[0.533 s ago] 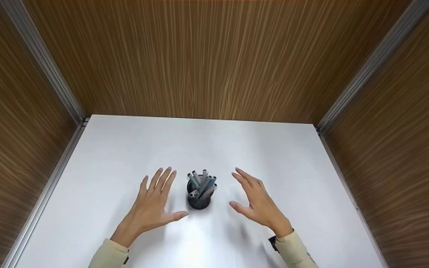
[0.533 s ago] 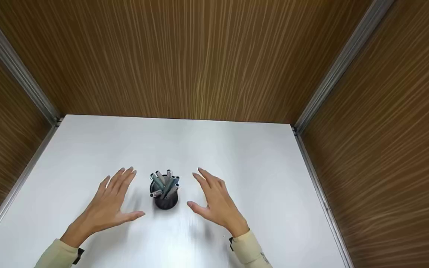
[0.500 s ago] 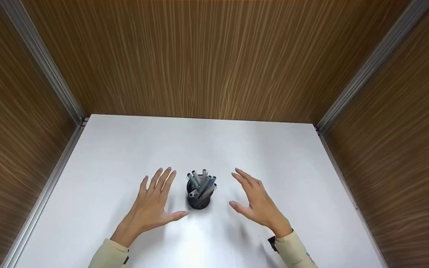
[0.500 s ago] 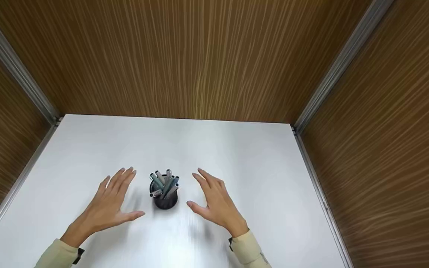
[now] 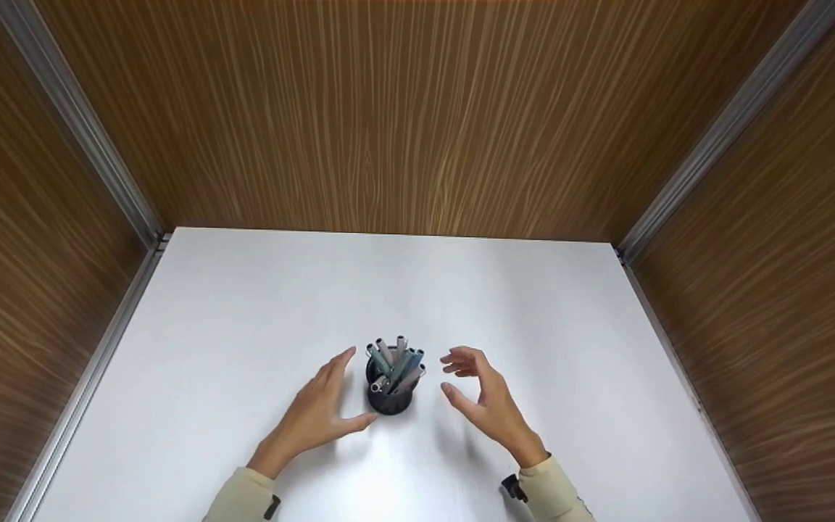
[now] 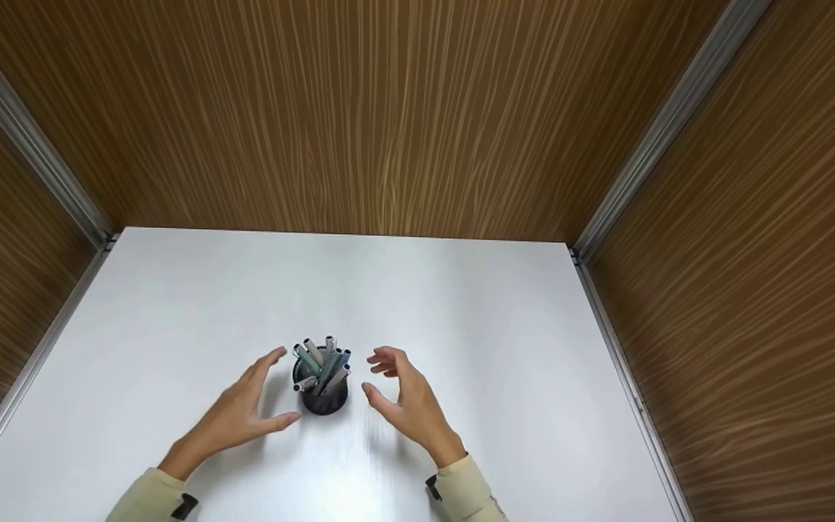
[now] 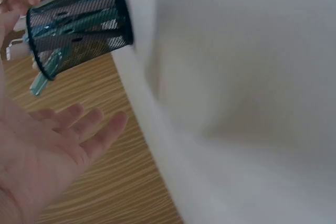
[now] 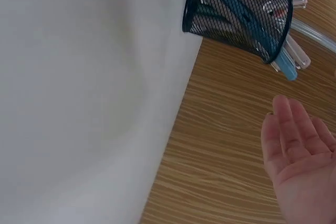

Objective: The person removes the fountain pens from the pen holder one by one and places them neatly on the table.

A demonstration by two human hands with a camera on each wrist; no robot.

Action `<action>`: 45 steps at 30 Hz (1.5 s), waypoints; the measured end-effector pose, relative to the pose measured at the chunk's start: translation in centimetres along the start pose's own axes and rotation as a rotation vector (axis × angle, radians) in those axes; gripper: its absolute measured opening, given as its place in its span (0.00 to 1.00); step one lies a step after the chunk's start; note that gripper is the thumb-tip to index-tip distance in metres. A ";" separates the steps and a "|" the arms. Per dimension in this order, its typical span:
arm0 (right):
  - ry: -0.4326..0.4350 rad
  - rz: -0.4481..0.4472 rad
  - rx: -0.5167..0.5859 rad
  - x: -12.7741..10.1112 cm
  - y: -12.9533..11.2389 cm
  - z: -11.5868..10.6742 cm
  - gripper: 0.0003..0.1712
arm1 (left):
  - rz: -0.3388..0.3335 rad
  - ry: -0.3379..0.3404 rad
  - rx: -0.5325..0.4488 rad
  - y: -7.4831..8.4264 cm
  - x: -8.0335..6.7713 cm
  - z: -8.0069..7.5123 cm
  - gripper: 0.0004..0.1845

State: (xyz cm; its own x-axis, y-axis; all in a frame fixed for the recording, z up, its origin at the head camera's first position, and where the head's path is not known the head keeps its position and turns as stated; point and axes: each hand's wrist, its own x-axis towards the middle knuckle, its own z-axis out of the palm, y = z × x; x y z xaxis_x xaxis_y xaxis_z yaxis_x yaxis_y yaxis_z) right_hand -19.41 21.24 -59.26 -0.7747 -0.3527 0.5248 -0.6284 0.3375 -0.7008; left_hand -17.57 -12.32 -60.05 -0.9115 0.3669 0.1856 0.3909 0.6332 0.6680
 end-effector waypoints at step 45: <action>0.056 0.058 0.215 1.1 1.5 4.5 0.11 | -0.095 0.024 -0.629 1.1 3.0 3.8 0.47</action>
State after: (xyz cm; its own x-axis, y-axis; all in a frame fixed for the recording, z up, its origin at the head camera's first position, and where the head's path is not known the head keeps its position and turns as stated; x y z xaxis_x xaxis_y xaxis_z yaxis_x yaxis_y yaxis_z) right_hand -20.84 17.42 -61.90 -0.8156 -0.2867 0.5027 -0.5580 0.1595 -0.8144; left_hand -19.38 -7.95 -61.50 -0.9441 0.3088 0.1156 0.1648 0.1381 0.9766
